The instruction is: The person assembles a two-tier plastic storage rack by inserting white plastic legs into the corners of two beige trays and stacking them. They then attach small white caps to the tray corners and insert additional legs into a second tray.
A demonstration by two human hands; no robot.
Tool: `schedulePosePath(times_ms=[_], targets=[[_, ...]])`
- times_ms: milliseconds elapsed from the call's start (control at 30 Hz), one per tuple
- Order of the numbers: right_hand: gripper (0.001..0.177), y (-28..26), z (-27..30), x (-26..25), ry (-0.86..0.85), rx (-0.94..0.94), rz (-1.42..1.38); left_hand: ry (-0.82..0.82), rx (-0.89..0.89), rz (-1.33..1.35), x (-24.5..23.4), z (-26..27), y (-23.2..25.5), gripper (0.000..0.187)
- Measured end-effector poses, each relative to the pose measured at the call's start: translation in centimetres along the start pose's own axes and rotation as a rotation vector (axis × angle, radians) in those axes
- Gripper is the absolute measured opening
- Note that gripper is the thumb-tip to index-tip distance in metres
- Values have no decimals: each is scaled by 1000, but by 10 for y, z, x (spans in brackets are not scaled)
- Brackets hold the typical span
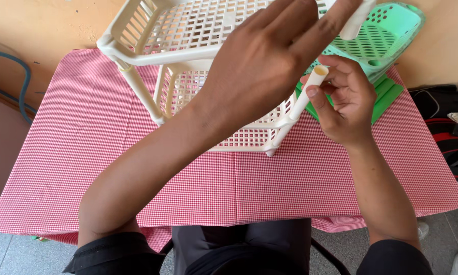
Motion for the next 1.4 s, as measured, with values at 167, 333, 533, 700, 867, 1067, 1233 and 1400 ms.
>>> schedulePosePath(times_ms=[167, 333, 533, 700, 867, 1067, 1233, 1400], targets=[[36, -3, -1, 3, 8, -16, -36, -65, 0, 9, 9, -4, 7, 71], [35, -4, 1, 2, 23, -27, -45, -119, 42, -66, 14, 5, 12, 69], [35, -4, 1, 3, 20, -18, -37, -155, 68, -62, 4, 16, 11, 64], [35, -3, -1, 2, 24, -22, -18, -171, 59, -49, 7, 19, 16, 60], [37, 0, 0, 2, 10, -27, -7, -162, 76, -78, 10, 23, 17, 60], [63, 0, 3, 2, -5, -64, -81, -151, 87, -62, 7, 27, 15, 60], [68, 0, 0, -1, -35, -82, 13, -189, 117, -74, 6, 17, 17, 59], [69, -1, -2, -1, 3, -15, 15, 7, 187, -83, -23, 15, 15, 53]])
Point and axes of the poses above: each hand's wrist, its own z-axis away from the middle knuckle, its own x-axis out of the palm, y = z × x, the point moved 3 cm from there along -z, towards the middle knuckle, and after that the axes turned 9 degrees about y, right-handed, at the moved point
